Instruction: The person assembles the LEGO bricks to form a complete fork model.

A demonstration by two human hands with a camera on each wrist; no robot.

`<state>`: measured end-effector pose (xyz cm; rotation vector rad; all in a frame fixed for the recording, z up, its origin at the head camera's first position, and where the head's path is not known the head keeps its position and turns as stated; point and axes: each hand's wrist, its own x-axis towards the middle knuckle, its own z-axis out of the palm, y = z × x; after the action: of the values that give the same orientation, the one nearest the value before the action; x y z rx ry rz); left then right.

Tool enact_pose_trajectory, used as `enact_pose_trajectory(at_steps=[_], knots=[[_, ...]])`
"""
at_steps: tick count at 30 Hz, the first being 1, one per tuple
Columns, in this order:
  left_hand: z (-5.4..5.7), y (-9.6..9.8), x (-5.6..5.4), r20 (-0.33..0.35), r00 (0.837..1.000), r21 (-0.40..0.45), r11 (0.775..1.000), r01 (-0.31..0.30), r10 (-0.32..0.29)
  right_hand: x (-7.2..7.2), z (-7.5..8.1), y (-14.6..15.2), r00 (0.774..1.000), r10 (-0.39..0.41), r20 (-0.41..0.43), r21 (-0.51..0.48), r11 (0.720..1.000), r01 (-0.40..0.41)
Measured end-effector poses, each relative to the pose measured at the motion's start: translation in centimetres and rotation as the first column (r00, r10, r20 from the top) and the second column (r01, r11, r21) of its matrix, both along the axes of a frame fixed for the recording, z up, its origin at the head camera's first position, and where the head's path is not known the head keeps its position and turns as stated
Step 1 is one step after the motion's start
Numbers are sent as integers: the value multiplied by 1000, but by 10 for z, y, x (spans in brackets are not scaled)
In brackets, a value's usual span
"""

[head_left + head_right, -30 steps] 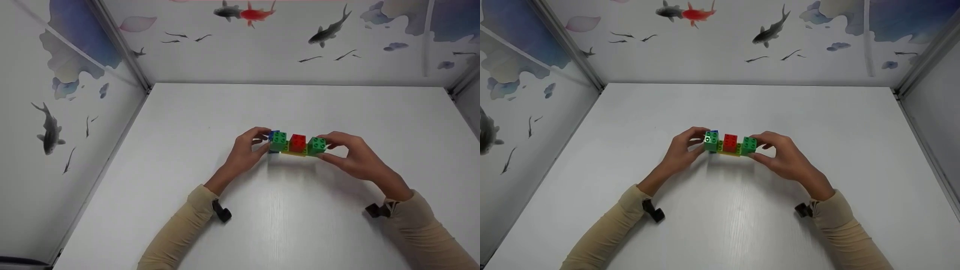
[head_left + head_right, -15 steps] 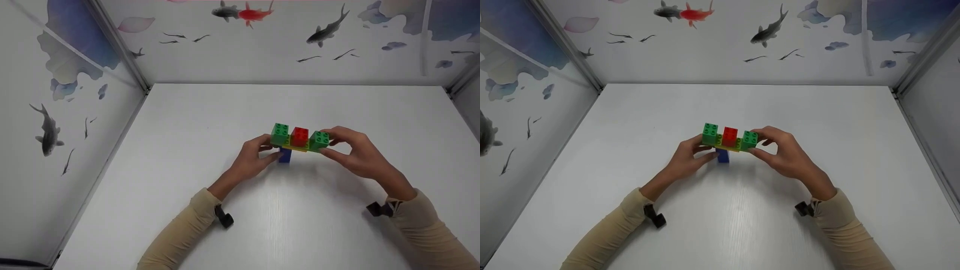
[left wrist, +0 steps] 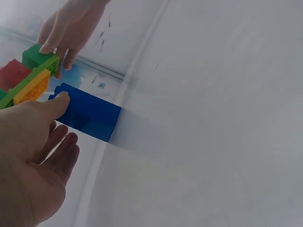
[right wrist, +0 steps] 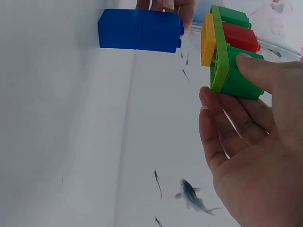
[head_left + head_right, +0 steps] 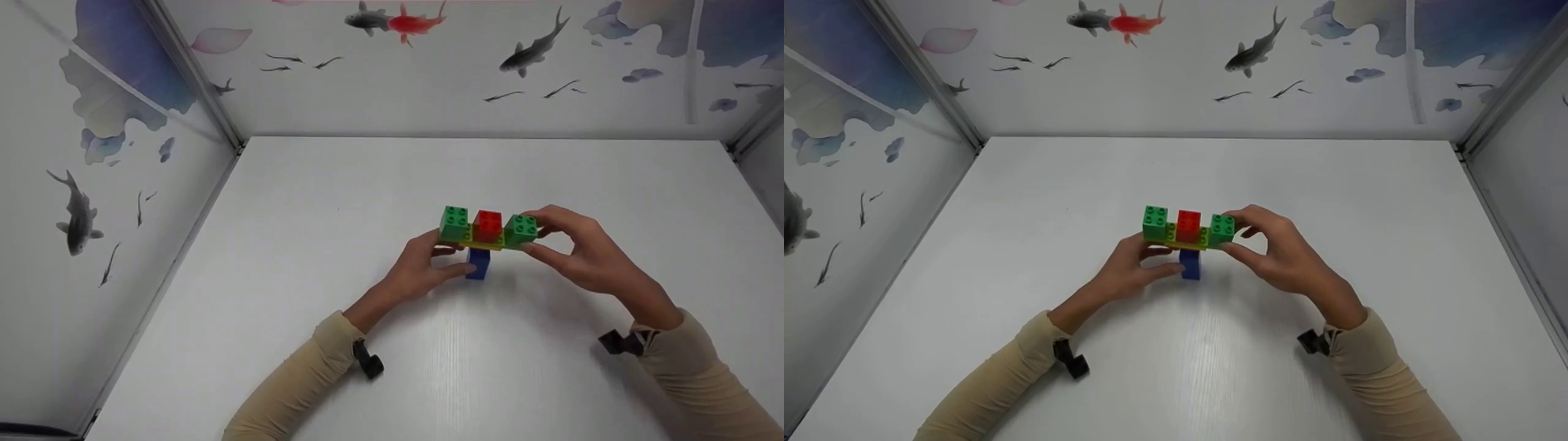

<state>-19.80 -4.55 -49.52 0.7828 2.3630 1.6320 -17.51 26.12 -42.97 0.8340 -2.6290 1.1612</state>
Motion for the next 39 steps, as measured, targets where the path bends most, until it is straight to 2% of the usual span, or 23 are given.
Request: enact_pose_trajectory(at_steps=[7, 14, 20, 39], knots=[[7, -14, -8, -97, 995, 130, 991, -22, 35, 0, 1, -1, 1000, 11, 12, 3, 1000, -11], [17, -28, -14, -155, 987, 226, 974, 3, 32, -1, 0, -3, 1000, 15, 17, 22, 1000, -16], [19, -30, -16, -165, 986, 233, 972, 25, 14, -2, -3, -2, 1000, 17, 13, 32, 999, -17], [13, -30, -17, -148, 989, 217, 975, 47, -15, -3, -6, 3, 999, 26, 36, 51, 998, -28]])
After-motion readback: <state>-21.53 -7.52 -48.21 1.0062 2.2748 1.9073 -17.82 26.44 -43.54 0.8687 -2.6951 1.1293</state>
